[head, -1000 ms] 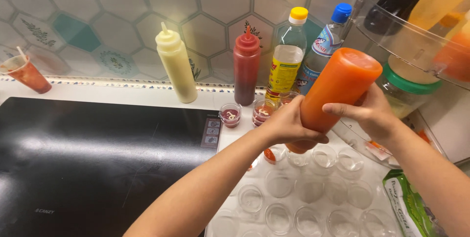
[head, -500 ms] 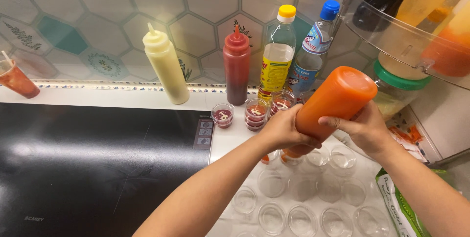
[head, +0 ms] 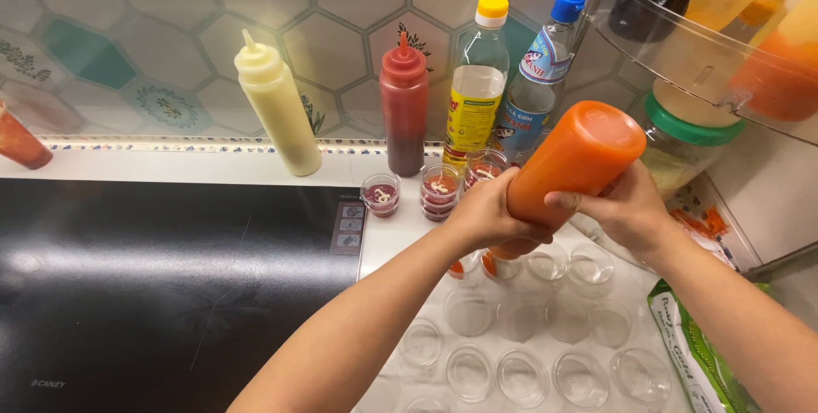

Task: Preparing and filling small condiment cups with various sauces using squeeze bottles.

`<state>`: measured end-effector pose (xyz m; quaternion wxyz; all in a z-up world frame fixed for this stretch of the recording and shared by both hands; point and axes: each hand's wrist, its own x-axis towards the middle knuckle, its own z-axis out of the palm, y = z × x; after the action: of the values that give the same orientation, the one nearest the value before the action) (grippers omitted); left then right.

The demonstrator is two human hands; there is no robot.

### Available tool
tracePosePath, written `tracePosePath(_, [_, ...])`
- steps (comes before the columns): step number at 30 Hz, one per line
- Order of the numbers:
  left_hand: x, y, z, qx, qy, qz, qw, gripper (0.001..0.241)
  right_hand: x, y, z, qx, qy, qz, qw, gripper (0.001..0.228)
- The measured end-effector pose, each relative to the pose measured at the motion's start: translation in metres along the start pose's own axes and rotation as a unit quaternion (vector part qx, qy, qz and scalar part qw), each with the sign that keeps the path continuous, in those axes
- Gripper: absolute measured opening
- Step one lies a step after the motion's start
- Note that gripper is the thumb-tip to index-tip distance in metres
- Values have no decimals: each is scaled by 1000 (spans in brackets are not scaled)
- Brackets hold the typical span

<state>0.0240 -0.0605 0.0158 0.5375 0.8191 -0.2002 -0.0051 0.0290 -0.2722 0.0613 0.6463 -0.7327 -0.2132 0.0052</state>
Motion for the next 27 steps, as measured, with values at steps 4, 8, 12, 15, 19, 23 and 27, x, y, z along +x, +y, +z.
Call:
tracePosePath(4, [-1, -6, 4, 3, -2, 4, 1000, 85, -1, 1, -1, -5, -2, -1, 1000, 69])
tracePosePath(8, [-6, -9, 11, -4, -5, -11, 1000, 84, -1, 0, -1, -2, -29, 7, 1000, 67])
tracePosePath(12, [-2, -9, 12, -2, -4, -4, 1000, 84, -3, -3, -1, 6, -28, 5, 1000, 68])
tracePosePath(15, [3, -5, 6, 8, 5, 17, 1000, 83, 0, 4, -6, 2, -8, 2, 1000, 69])
tracePosePath(19, [5, 2, 3, 13, -1, -7, 1000, 86, 0, 5, -8, -23, 14, -3, 1000, 69])
tracePosePath(23, [1, -1, 7, 5, -8, 5, 1000, 87, -4, -1, -6, -17, 0, -7, 1000, 69])
tracePosePath(27, [3, -2, 12, -5, -38, -3, 999, 95, -5, 0, -13, -11, -3, 5, 1000, 68])
